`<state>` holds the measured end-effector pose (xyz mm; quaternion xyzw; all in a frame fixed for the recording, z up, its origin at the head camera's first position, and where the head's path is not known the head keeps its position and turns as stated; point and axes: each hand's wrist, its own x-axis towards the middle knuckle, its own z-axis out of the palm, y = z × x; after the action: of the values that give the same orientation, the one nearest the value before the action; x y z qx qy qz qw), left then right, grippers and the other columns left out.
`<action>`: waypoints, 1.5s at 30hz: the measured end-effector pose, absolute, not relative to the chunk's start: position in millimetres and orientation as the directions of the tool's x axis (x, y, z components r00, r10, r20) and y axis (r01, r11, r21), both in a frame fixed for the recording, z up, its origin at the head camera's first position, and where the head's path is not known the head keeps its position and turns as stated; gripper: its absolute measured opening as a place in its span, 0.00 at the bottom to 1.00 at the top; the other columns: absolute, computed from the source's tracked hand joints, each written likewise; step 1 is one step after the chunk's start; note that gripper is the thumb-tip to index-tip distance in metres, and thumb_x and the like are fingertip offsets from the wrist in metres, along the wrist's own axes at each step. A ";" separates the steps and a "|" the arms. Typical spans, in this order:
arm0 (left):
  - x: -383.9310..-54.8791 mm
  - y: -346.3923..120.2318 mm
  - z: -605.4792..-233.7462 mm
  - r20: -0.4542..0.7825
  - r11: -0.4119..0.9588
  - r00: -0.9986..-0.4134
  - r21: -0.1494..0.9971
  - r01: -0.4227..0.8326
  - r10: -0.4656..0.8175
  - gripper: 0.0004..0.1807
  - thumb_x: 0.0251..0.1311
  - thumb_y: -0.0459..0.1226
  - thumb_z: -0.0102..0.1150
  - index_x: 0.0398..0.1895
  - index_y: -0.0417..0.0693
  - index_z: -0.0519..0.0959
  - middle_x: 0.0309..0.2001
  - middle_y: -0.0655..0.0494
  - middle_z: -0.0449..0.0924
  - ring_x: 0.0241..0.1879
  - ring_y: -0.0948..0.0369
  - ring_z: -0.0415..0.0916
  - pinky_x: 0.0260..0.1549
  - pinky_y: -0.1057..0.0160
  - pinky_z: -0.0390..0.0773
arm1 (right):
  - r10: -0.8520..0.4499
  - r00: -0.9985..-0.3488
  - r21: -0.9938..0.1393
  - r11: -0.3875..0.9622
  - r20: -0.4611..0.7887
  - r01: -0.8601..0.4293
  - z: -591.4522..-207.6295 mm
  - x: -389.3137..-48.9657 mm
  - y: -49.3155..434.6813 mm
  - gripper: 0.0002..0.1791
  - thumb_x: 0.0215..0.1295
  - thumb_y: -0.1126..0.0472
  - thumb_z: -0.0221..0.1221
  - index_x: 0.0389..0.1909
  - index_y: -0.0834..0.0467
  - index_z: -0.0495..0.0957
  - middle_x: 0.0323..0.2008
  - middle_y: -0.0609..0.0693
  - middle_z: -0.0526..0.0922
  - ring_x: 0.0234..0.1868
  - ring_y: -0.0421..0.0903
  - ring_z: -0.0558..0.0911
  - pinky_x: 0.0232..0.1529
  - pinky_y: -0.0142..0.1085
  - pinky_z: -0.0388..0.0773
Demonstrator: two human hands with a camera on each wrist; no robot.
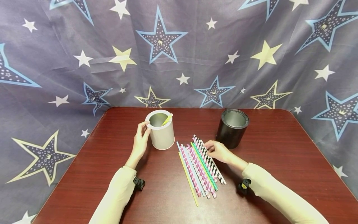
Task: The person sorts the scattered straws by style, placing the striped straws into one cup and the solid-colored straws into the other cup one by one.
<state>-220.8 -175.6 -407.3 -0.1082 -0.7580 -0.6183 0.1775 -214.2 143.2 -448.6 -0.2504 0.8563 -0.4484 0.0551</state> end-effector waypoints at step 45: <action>-219.8 -174.5 -408.7 0.416 0.225 -0.907 0.892 0.393 -0.064 0.17 0.62 0.31 0.43 0.53 0.31 0.62 0.56 0.33 0.64 0.58 0.46 0.60 0.57 0.50 0.57 | -0.547 -0.832 -0.648 0.601 0.093 -0.468 -455.7 -218.4 147.6 0.15 0.44 0.70 0.63 0.37 0.66 0.77 0.23 0.54 0.76 0.20 0.39 0.73 0.21 0.28 0.69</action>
<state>-219.8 -174.5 -408.7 -0.1082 -0.7600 -0.6131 0.1865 -218.4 147.6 -455.7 -0.2842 0.8928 -0.3446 0.0578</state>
